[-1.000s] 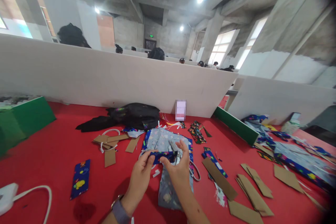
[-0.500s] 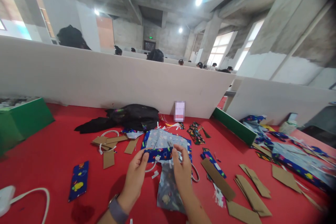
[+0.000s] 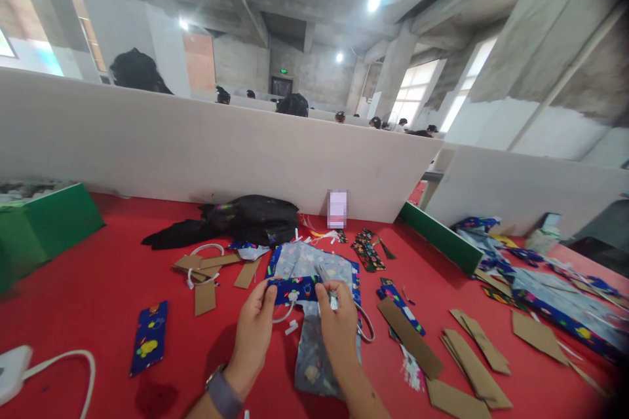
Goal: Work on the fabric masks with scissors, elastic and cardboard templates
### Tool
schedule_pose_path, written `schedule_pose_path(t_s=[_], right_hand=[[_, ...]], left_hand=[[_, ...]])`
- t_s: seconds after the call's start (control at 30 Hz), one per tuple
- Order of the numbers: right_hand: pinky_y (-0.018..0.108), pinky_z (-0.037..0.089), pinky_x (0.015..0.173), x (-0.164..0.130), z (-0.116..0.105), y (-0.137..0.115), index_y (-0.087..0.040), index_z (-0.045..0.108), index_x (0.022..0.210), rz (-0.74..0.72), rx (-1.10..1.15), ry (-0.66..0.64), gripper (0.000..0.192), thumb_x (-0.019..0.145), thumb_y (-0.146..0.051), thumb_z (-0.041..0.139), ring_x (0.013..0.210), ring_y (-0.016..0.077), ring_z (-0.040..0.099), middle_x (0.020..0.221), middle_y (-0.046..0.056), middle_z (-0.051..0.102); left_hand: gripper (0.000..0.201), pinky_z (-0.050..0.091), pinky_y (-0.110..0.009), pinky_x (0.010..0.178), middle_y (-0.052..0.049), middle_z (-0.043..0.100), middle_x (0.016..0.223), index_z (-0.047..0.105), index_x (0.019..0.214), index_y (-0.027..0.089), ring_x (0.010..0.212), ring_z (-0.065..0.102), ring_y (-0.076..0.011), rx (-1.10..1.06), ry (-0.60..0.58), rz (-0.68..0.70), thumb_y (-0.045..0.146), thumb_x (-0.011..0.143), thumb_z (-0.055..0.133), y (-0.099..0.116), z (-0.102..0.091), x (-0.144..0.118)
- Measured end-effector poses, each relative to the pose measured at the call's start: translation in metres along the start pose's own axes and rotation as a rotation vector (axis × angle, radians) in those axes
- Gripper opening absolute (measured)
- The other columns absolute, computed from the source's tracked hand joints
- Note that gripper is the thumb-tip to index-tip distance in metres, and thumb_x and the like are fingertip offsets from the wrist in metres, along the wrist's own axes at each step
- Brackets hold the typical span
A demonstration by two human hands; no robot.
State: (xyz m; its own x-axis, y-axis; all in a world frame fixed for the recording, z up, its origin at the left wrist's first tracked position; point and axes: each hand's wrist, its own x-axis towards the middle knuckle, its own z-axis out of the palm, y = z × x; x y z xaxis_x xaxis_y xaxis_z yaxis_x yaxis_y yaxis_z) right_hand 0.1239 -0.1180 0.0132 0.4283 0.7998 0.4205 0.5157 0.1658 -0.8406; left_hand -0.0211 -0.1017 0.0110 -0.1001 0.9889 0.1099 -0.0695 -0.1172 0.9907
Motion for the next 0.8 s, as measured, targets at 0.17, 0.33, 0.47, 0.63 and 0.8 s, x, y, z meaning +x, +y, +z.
schedule_pose_path(t_s=[0.17, 0.33, 0.47, 0.63, 0.8], right_hand=[[0.032, 0.031, 0.078, -0.009, 0.004, -0.006, -0.02, 0.053, 0.069, -0.15, -0.115, 0.04, 0.023, 0.083, -0.038, 0.051, 0.075, 0.0192, 0.051, 0.071, 0.0, 0.057], [0.032, 0.029, 0.079, -0.014, 0.005, -0.009, -0.021, 0.053, 0.07, -0.23, -0.144, 0.017, 0.022, 0.084, -0.037, 0.051, 0.077, 0.0188, 0.051, 0.071, -0.001, 0.057], [0.032, 0.028, 0.078, -0.018, 0.006, -0.008, -0.021, 0.054, 0.07, -0.248, -0.147, -0.002, 0.021, 0.085, -0.036, 0.052, 0.077, 0.0185, 0.051, 0.071, -0.001, 0.058], [0.033, 0.027, 0.078, -0.022, 0.008, -0.008, -0.02, 0.054, 0.07, -0.253, -0.138, -0.016, 0.02, 0.085, -0.034, 0.052, 0.076, 0.0183, 0.051, 0.072, -0.001, 0.058], [0.033, 0.029, 0.078, -0.023, 0.009, -0.01, -0.02, 0.054, 0.071, -0.26, -0.114, -0.027, 0.02, 0.085, -0.034, 0.053, 0.076, 0.0179, 0.052, 0.072, -0.001, 0.059]], left_hand=[[0.035, 0.044, -0.031, 0.078, -0.005, 0.066, 0.091, 0.059, 0.094, 0.019, 0.088, 0.059, -0.022, 0.085, 0.055, 0.019, 0.048, 0.08, 0.046, -0.003, -0.001, 0.0], [0.033, 0.045, -0.03, 0.077, -0.005, 0.066, 0.089, 0.06, 0.092, 0.019, 0.086, 0.06, -0.0215, 0.09, 0.068, 0.029, 0.047, 0.08, 0.047, -0.001, 0.0, -0.002], [0.033, 0.045, -0.03, 0.075, -0.005, 0.067, 0.087, 0.061, 0.091, 0.019, 0.084, 0.061, -0.0219, 0.084, 0.09, 0.025, 0.048, 0.079, 0.049, 0.001, 0.001, -0.003], [0.033, 0.045, -0.03, 0.077, -0.005, 0.067, 0.09, 0.06, 0.093, 0.019, 0.087, 0.06, -0.0221, 0.07, 0.081, 0.004, 0.047, 0.079, 0.049, -0.001, 0.002, -0.004], [0.036, 0.043, -0.031, 0.085, -0.007, 0.065, 0.1, 0.06, 0.098, 0.019, 0.097, 0.058, -0.0235, 0.091, 0.104, -0.042, 0.047, 0.077, 0.052, -0.005, 0.003, -0.007]])
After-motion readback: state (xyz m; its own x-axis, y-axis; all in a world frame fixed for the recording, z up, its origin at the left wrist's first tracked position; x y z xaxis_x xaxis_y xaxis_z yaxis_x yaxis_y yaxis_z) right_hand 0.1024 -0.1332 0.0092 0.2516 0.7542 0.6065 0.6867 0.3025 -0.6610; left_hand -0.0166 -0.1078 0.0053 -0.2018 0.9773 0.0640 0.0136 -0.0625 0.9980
